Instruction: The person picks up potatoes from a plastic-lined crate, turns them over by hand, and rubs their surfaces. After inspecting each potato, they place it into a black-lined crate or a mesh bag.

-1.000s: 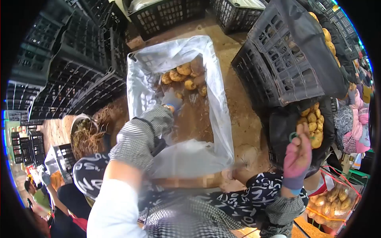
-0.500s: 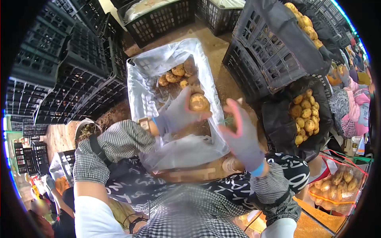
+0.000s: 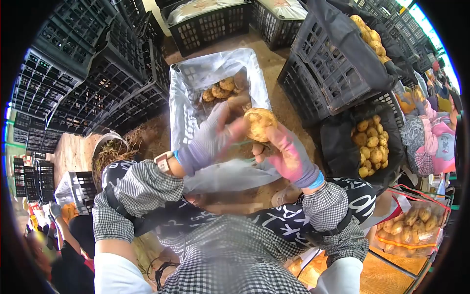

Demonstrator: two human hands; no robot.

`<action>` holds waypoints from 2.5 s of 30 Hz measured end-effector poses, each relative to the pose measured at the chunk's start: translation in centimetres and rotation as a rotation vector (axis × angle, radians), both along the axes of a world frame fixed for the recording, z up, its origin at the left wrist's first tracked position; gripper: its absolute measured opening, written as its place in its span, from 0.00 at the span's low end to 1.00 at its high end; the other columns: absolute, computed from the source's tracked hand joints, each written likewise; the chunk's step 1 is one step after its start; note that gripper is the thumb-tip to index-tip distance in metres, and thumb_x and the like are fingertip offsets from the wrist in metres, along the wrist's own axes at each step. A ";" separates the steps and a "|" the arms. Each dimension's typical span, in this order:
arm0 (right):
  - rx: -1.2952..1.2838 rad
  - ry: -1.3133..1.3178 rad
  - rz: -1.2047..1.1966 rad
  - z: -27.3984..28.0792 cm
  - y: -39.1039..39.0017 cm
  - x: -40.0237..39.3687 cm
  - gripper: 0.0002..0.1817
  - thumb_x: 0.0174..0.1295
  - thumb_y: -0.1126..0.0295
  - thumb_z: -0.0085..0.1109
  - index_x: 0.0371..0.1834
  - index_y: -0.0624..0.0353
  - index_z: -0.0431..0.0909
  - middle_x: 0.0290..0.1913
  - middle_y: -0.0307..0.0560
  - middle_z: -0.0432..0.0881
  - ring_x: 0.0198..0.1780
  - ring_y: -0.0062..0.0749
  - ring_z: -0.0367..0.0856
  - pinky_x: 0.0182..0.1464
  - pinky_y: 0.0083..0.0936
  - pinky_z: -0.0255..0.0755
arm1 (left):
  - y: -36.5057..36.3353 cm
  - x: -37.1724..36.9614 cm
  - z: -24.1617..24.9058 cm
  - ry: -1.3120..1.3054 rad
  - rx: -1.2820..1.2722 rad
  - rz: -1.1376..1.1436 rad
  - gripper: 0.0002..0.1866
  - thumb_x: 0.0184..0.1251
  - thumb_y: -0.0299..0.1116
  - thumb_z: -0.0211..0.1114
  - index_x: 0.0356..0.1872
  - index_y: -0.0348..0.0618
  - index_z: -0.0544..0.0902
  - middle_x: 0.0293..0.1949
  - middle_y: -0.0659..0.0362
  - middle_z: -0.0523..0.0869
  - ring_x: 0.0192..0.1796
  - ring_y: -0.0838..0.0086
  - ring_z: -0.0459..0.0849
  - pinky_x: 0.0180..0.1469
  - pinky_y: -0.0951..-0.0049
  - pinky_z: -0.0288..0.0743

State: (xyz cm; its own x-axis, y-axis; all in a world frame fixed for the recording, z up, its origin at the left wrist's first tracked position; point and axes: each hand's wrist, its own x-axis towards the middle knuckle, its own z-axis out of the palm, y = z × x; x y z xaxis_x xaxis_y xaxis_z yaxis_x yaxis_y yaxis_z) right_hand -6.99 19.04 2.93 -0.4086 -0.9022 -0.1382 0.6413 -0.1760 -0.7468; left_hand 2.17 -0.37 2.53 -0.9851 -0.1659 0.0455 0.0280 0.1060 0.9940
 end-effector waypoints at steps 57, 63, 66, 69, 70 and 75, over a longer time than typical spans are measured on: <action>0.384 0.867 -0.271 -4.2 -0.7 1.3 0.27 0.70 0.74 0.56 0.73 0.47 0.72 0.20 0.36 0.75 0.22 0.16 0.74 0.30 0.18 0.71 | 0.7 -0.1 -3.6 -0.231 -0.439 -0.058 0.42 0.50 0.40 0.81 0.67 0.38 0.72 0.55 0.51 0.81 0.54 0.66 0.83 0.58 0.67 0.77; 0.322 0.990 -0.219 -4.1 -1.2 2.3 0.25 0.70 0.76 0.58 0.69 0.42 0.76 0.25 0.37 0.78 0.23 0.14 0.73 0.30 0.16 0.71 | 0.4 -0.4 -3.0 -0.292 -0.337 -0.074 0.38 0.48 0.36 0.79 0.65 0.46 0.75 0.47 0.47 0.79 0.51 0.56 0.82 0.54 0.60 0.76; 0.395 0.923 -0.305 -4.2 -1.5 1.7 0.26 0.69 0.77 0.59 0.69 0.41 0.77 0.28 0.36 0.80 0.24 0.15 0.74 0.31 0.17 0.73 | 0.3 -0.6 -2.6 -0.313 -0.506 -0.090 0.38 0.46 0.36 0.79 0.64 0.46 0.77 0.46 0.47 0.80 0.48 0.56 0.83 0.51 0.60 0.77; 0.397 0.935 -0.256 -3.4 -1.5 1.5 0.27 0.67 0.81 0.55 0.70 0.51 0.75 0.29 0.31 0.76 0.25 0.11 0.67 0.31 0.13 0.67 | 0.6 -0.5 -1.6 -0.330 -0.571 -0.030 0.36 0.46 0.36 0.78 0.62 0.48 0.79 0.44 0.46 0.79 0.46 0.54 0.82 0.50 0.60 0.77; 0.382 1.032 -0.239 -4.3 -1.6 1.9 0.28 0.66 0.83 0.53 0.71 0.53 0.74 0.29 0.30 0.75 0.26 0.10 0.65 0.30 0.12 0.66 | 0.5 -0.6 -2.3 -0.314 -0.534 -0.029 0.36 0.45 0.36 0.78 0.62 0.48 0.79 0.43 0.46 0.78 0.45 0.54 0.82 0.49 0.60 0.78; 0.413 0.901 -0.338 -4.3 -2.0 1.2 0.32 0.63 0.87 0.46 0.71 0.52 0.75 0.29 0.28 0.73 0.27 0.11 0.65 0.31 0.12 0.67 | 0.5 -0.5 -2.7 -0.246 -0.613 0.000 0.36 0.46 0.38 0.78 0.62 0.49 0.79 0.39 0.48 0.77 0.44 0.56 0.83 0.47 0.61 0.78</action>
